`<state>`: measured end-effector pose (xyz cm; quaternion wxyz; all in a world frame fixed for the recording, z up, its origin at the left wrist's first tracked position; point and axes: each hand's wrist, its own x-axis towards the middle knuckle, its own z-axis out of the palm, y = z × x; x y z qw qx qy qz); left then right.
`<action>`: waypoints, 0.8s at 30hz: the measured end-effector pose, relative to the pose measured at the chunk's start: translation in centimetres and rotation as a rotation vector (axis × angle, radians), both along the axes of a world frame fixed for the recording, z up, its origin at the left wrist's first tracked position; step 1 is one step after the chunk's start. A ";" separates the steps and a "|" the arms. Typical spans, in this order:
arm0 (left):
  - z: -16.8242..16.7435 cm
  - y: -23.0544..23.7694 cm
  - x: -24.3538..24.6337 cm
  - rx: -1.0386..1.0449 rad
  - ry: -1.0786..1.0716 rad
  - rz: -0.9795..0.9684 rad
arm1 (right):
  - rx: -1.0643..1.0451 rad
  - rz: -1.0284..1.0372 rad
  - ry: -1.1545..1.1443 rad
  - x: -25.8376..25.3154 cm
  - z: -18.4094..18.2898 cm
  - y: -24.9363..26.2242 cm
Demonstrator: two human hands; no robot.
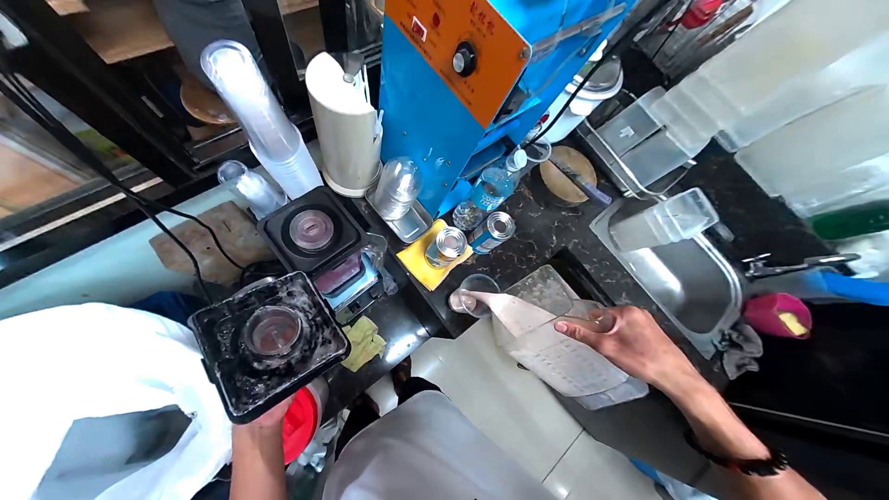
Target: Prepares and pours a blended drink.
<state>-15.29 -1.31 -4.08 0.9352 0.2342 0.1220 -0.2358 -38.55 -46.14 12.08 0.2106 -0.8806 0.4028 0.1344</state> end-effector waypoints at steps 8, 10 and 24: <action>-0.9 0.4 -0.1 -0.074 -0.130 -0.042 | 0.006 0.014 0.044 0.8 0.3 -0.5; -1.4 0.7 0.0 -0.122 -0.153 -0.058 | 0.008 0.017 0.064 1.1 0.5 -0.6; -2.8 2.8 -0.2 -0.182 -0.168 -0.155 | 0.013 0.049 0.131 2.7 1.3 -0.6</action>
